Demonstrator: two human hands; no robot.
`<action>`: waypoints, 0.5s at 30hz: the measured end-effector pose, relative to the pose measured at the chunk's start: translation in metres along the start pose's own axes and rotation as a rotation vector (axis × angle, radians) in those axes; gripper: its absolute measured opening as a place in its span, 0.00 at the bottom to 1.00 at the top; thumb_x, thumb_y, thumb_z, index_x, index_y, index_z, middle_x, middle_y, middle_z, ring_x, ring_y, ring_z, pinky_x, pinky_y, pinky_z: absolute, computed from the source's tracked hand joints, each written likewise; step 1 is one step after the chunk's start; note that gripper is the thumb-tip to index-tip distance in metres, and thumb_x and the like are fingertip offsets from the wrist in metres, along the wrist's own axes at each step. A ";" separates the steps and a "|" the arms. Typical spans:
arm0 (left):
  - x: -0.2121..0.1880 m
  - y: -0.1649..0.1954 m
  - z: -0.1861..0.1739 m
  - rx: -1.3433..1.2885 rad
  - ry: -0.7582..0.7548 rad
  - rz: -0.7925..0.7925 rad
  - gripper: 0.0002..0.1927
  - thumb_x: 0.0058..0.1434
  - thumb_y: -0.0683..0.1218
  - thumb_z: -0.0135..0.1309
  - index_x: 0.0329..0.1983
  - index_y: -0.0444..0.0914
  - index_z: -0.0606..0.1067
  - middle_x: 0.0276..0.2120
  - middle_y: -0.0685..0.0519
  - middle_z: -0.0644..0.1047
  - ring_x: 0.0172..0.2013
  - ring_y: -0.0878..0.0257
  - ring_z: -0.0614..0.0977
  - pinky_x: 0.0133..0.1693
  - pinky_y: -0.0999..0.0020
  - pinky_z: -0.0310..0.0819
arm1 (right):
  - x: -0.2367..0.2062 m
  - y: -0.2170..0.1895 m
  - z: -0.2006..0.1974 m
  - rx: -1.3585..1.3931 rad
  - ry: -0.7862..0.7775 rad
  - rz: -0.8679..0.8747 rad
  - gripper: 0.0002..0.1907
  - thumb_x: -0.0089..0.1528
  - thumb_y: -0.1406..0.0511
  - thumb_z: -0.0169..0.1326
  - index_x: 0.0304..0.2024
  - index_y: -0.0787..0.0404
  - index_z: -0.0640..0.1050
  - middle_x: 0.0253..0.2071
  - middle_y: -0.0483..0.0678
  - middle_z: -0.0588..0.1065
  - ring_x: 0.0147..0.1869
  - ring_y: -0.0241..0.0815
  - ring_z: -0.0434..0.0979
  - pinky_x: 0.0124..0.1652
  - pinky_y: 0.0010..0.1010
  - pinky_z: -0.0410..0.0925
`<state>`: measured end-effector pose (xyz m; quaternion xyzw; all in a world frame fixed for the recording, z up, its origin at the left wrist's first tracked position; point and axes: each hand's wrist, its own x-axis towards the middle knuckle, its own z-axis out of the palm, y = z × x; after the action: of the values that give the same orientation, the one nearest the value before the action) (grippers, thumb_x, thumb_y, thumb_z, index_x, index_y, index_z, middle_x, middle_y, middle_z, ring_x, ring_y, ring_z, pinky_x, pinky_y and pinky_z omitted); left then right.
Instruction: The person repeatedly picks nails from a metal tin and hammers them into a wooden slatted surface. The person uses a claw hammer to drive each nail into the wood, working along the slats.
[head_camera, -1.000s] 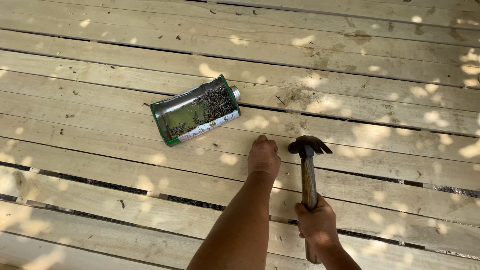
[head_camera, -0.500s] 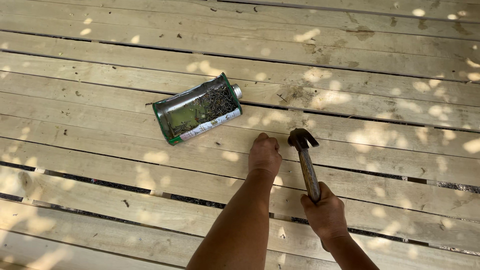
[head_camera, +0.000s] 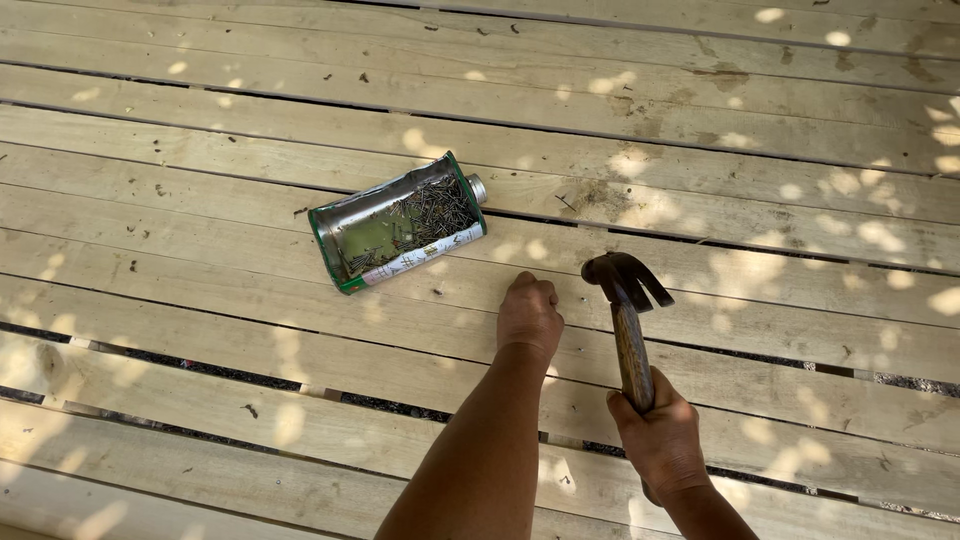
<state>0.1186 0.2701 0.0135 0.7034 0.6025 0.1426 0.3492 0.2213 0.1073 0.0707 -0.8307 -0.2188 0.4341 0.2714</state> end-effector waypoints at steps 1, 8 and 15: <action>-0.001 0.000 -0.001 0.002 -0.010 -0.010 0.06 0.56 0.34 0.58 0.32 0.38 0.79 0.44 0.52 0.76 0.43 0.54 0.82 0.45 0.67 0.83 | -0.005 0.007 0.000 0.044 0.011 -0.047 0.10 0.63 0.65 0.58 0.43 0.64 0.76 0.22 0.46 0.69 0.22 0.35 0.64 0.26 0.37 0.68; -0.003 -0.007 0.001 -0.043 -0.033 -0.053 0.10 0.55 0.31 0.56 0.35 0.39 0.80 0.47 0.52 0.76 0.44 0.53 0.82 0.44 0.64 0.82 | -0.029 0.072 0.003 0.073 0.061 -0.030 0.20 0.62 0.63 0.62 0.55 0.60 0.74 0.20 0.50 0.72 0.24 0.36 0.71 0.32 0.33 0.73; 0.000 -0.013 0.008 -0.029 0.020 -0.024 0.09 0.54 0.32 0.57 0.33 0.38 0.81 0.46 0.51 0.76 0.43 0.53 0.82 0.44 0.63 0.82 | -0.031 0.080 -0.001 -0.273 -0.035 0.215 0.22 0.62 0.65 0.60 0.59 0.55 0.74 0.26 0.46 0.76 0.30 0.35 0.77 0.40 0.32 0.73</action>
<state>0.1144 0.2680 -0.0010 0.6895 0.6121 0.1544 0.3550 0.2165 0.0283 0.0388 -0.8708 -0.1902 0.4413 0.1041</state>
